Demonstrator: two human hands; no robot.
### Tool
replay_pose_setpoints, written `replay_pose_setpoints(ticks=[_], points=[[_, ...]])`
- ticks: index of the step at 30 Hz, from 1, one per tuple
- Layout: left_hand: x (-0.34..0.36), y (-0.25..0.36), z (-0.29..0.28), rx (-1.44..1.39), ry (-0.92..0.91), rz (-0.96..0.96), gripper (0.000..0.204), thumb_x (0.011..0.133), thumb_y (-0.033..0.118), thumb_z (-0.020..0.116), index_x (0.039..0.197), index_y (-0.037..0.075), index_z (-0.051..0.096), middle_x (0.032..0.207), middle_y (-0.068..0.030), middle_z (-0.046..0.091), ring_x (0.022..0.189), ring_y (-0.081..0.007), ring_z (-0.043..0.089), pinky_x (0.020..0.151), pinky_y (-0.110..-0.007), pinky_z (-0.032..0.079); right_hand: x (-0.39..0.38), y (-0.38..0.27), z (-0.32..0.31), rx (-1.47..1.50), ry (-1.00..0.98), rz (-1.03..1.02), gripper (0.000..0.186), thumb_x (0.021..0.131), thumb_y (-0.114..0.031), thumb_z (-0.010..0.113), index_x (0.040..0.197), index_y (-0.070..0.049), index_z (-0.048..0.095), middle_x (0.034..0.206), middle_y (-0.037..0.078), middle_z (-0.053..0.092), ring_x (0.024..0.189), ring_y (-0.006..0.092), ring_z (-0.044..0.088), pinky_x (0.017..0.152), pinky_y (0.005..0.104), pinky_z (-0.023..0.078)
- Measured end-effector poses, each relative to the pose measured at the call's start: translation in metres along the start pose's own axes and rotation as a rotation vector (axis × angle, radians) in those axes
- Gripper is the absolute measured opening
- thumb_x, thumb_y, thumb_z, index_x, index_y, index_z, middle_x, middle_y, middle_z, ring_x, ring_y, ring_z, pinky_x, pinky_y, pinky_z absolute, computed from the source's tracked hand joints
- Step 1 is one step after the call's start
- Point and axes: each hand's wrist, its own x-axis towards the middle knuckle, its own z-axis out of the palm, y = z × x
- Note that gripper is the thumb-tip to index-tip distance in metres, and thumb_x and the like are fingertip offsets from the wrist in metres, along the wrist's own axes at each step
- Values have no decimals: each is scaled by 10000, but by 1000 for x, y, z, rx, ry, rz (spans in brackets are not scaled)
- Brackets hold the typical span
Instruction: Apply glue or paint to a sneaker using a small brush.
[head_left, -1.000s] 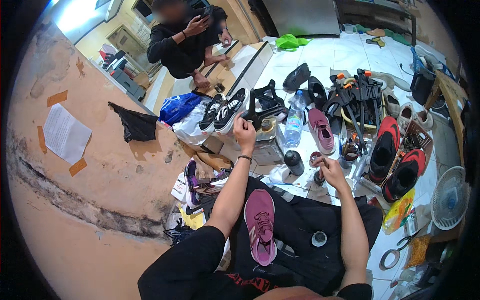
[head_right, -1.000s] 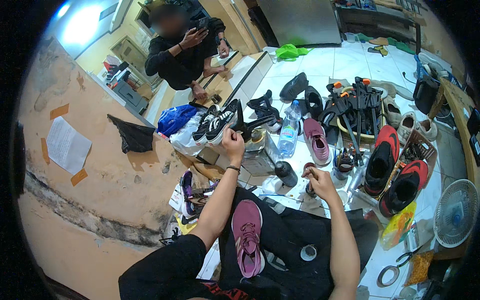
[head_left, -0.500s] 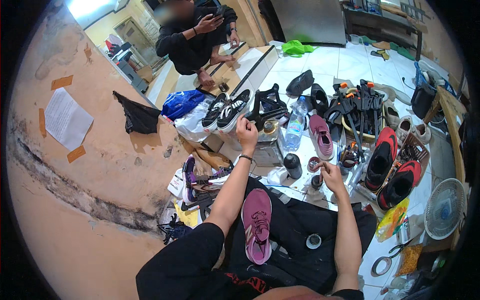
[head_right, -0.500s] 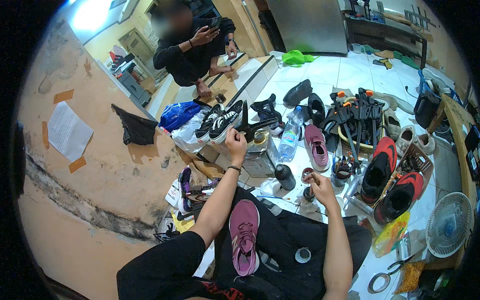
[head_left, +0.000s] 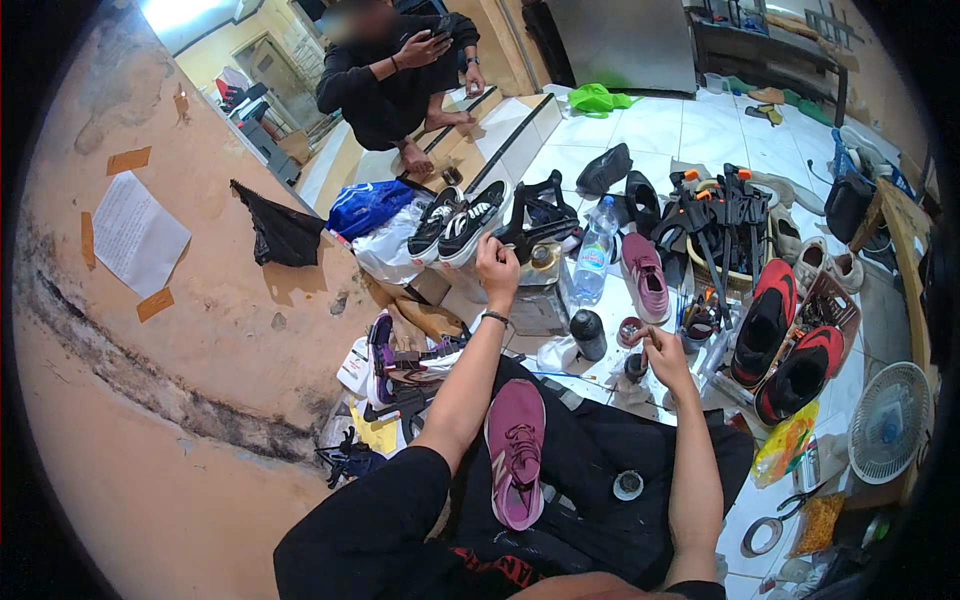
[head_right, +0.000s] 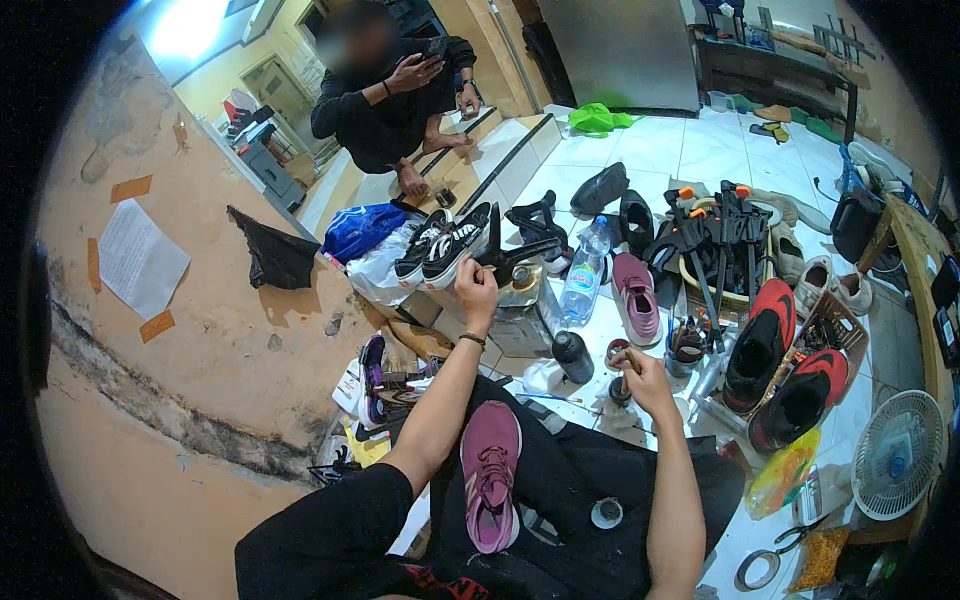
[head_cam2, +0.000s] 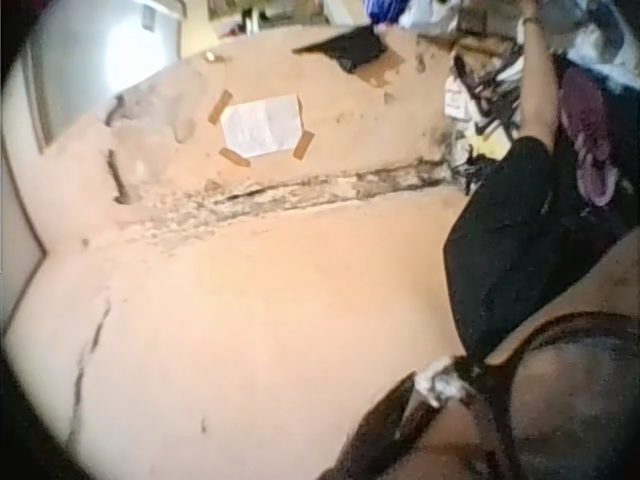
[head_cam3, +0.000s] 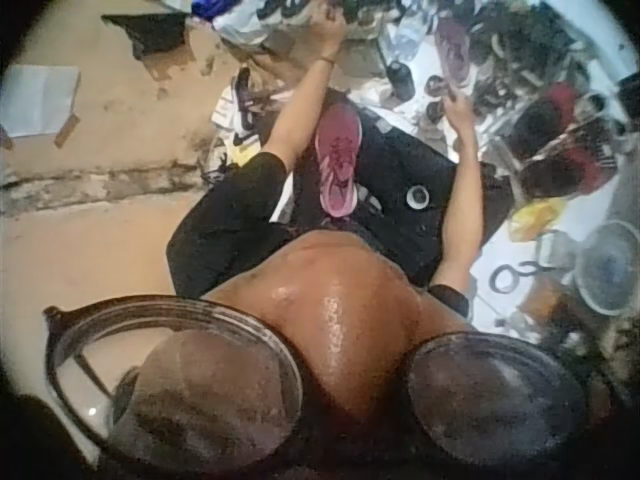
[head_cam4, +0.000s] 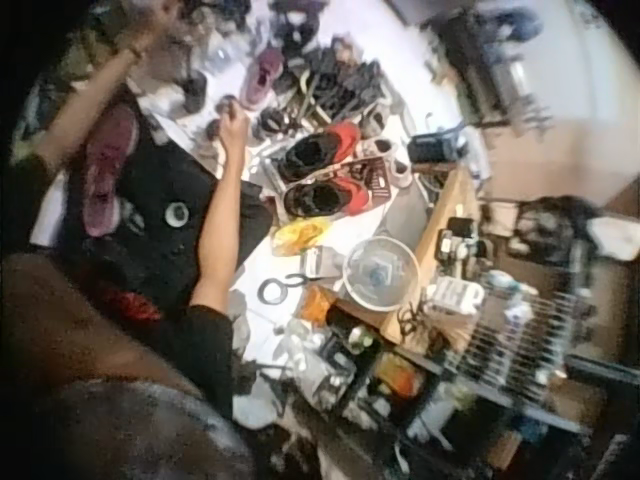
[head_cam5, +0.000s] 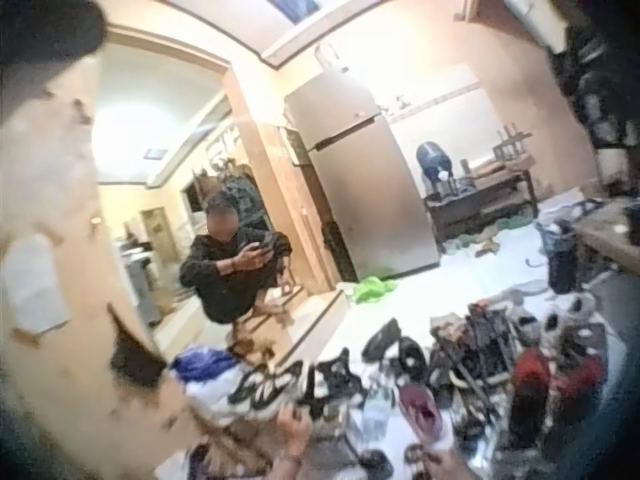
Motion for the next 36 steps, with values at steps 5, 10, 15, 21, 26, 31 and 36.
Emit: replay_pose_setpoints(ticks=[5,10,15,21,26,31,36], points=[[0,-2,1,-10,15,34,211,782,-54,572,711,-32,374,754,-199,442,800,-414,544,886,-438,482,1,2,1,46,-11,8,176,948,-26,520,990,43,676,665,64,626,536,98,569,521,285,427],[-1,-1,0,-18,-5,-5,211,780,-57,570,715,-35,371,741,-192,428,786,-409,530,875,-436,483,0,2,1,29,-11,33,175,951,-25,517,977,38,678,658,57,619,537,93,566,519,285,424],[-1,1,-1,6,-10,-8,206,774,-62,566,720,-34,369,739,-189,427,781,-403,522,818,-412,473,0,1,2,40,-2,15,187,956,-33,510,967,30,686,628,47,598,531,94,567,514,282,421],[-1,-6,2,-9,17,51,177,768,-52,559,727,-30,389,815,-199,487,764,-392,511,728,-426,445,0,2,1,-7,-8,14,180,963,-54,526,980,25,687,631,55,611,543,102,568,523,290,425],[-3,-13,1,47,-33,24,131,771,-28,568,741,-21,441,933,-226,576,859,-423,559,754,-467,444,0,5,0,-10,-13,18,184,967,-66,527,985,12,693,647,65,635,547,110,576,530,292,437],[-4,-13,2,53,-19,21,129,771,-30,567,746,-20,441,951,-222,577,831,-416,554,734,-463,439,0,5,1,6,-23,34,182,963,-43,520,992,13,691,765,83,690,563,112,585,545,285,460],[-2,-12,2,59,17,93,118,769,-32,567,756,-22,451,941,-209,568,761,-397,534,695,-457,431,0,3,0,14,-43,59,187,969,-26,505,992,14,687,819,92,704,567,109,585,547,282,468]])
